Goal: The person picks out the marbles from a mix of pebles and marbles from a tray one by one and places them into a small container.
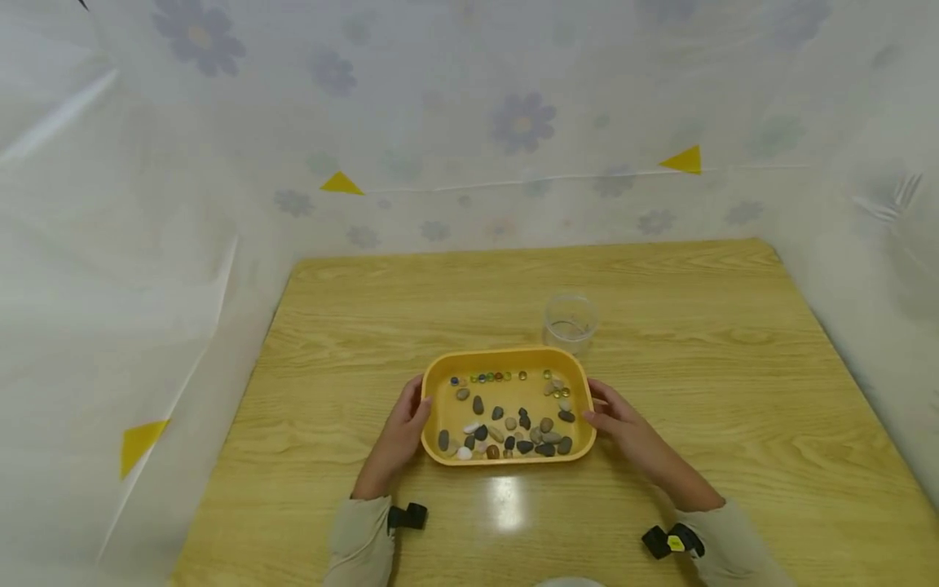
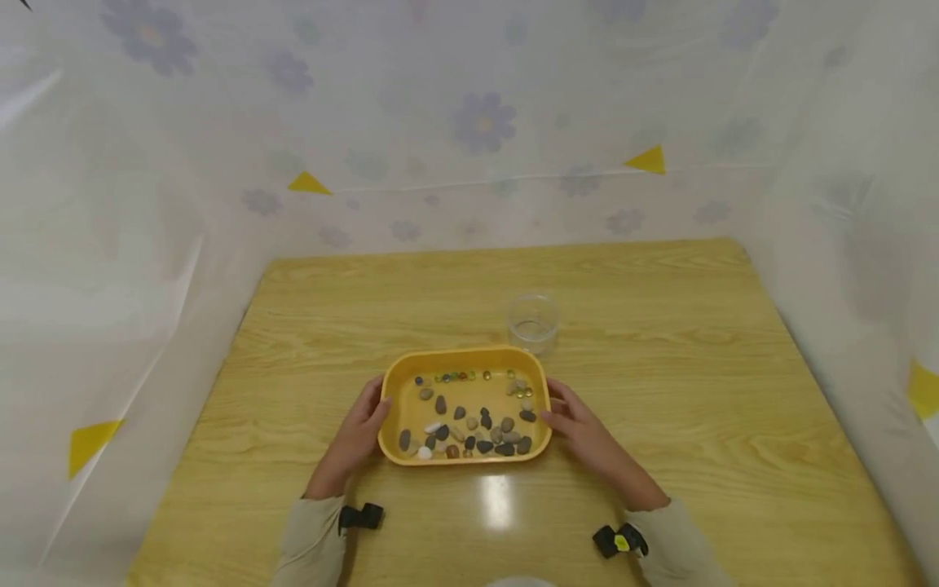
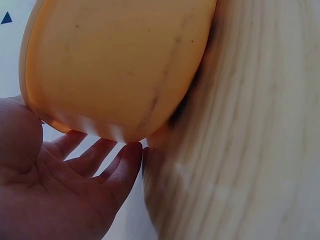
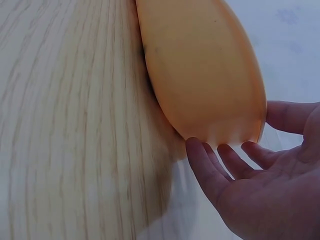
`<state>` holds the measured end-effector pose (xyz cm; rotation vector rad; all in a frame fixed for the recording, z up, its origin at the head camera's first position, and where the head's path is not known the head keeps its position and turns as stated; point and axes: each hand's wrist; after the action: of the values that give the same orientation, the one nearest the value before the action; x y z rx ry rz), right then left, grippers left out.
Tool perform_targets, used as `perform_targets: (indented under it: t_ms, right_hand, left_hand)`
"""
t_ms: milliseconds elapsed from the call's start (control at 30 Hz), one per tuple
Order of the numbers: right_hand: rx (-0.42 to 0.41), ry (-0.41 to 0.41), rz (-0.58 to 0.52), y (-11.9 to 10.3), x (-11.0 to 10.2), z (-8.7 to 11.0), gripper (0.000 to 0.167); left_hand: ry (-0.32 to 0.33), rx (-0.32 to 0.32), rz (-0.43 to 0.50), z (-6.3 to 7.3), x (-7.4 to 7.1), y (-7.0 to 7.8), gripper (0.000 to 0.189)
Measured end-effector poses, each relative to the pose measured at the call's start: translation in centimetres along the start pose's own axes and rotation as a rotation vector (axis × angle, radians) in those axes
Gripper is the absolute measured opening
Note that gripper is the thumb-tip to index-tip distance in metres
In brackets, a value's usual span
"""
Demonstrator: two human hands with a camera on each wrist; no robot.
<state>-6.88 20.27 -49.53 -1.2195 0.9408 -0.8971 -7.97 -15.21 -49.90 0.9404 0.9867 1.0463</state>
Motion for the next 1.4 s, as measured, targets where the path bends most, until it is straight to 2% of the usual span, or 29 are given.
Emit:
perform_targets:
  t_ms: [167, 233, 433, 633, 767, 833, 933, 1067, 1200, 1400]
  right_hand:
    - [-0.034, -0.012, 0.003, -0.2, -0.4, 0.5, 0.057]
    - [-0.051, -0.017, -0.003, -0.3, -0.5, 0.7, 0.057]
    - [-0.043, -0.002, -0.003, -0.3, -0.6, 1.1, 0.057]
    - [-0.090, 0.022, 0.071, -0.5, -0.1, 0.9, 0.059]
    - [-0.138, 0.073, 0.219, -0.9, 0.1, 0.6, 0.056]
    - [-0.173, 0.118, 0.295, -1.4, 0.0, 0.4, 0.052]
    - [-0.231, 0.192, 0.413, -2.2, -0.1, 0.1, 0.045]
    - [-0.296, 0.238, 0.593, -3.5, 0.2, -0.7, 0.034]
    - [-0.321, 0.202, 0.749, -4.5, 1.0, -1.6, 0.025]
    - [-0.317, 0.071, 0.943, -5.9, 2.5, -2.8, 0.015]
  left_hand:
    - [-0.037, 0.002, -0.014, 0.7, 0.5, 1.8, 0.043]
    - [-0.044, -0.014, -0.028, 0.7, 0.6, 2.1, 0.044]
    - [-0.064, -0.025, -0.041, 0.6, 0.6, 1.8, 0.045]
    - [-0.120, -0.071, -0.041, 1.1, -0.6, 1.2, 0.048]
    - [-0.167, -0.053, -0.003, 1.1, -1.2, 1.0, 0.049]
    - [-0.170, -0.051, 0.006, 0.9, -1.5, 0.5, 0.050]
    - [-0.160, -0.076, 0.019, 0.6, -1.8, -0.2, 0.050]
    - [-0.165, -0.111, 0.041, 0.3, -2.1, -0.8, 0.051]
    - [-0.192, -0.146, 0.075, 0.2, -2.3, -0.8, 0.050]
    - [-0.279, -0.169, 0.124, -0.4, -2.5, -0.9, 0.053]
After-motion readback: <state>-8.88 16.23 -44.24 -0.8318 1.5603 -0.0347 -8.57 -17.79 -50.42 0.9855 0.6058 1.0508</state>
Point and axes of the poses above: each hand's wrist, its own z-axis away from the middle knuckle, its own x-axis out of the palm, y = z × x, and after that the axes turned 10 degrees about -x, right-handed
